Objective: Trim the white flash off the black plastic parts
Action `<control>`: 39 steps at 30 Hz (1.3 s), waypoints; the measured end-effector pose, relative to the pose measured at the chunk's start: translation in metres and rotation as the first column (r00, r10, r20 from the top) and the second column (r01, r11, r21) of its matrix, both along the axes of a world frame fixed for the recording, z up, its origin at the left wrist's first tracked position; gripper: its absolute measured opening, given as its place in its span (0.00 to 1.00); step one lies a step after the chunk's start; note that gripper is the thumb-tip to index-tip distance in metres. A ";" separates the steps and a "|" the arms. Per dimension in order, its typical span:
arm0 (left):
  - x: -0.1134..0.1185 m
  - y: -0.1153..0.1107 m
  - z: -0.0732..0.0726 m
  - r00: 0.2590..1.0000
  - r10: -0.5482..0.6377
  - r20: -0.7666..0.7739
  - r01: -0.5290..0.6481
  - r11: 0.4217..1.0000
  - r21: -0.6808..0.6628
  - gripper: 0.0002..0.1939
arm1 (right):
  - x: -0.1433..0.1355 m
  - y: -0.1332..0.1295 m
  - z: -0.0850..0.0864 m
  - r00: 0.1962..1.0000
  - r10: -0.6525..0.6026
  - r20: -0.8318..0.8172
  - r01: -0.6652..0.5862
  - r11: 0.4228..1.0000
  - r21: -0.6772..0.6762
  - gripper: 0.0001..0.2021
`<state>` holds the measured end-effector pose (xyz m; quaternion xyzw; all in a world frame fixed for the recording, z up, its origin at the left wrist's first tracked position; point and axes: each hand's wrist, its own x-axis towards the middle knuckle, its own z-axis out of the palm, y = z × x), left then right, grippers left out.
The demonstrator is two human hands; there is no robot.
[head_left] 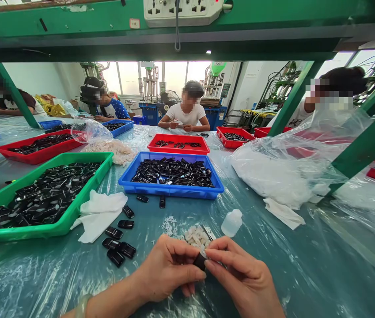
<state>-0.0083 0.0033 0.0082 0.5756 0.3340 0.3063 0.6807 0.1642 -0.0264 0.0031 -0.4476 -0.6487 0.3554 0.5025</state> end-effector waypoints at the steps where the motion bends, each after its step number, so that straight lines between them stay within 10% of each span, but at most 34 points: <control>1: 0.000 0.000 0.000 1.000 -0.001 0.001 0.001 1.000 -0.002 0.06 | 0.000 0.000 0.000 1.000 -0.003 -0.002 0.003 1.000 -0.006 0.09; 39: 0.000 -0.001 0.003 0.999 -0.007 -0.035 0.008 0.999 0.032 0.07 | -0.005 -0.005 0.003 0.999 -0.043 -0.012 0.045 0.984 0.170 0.13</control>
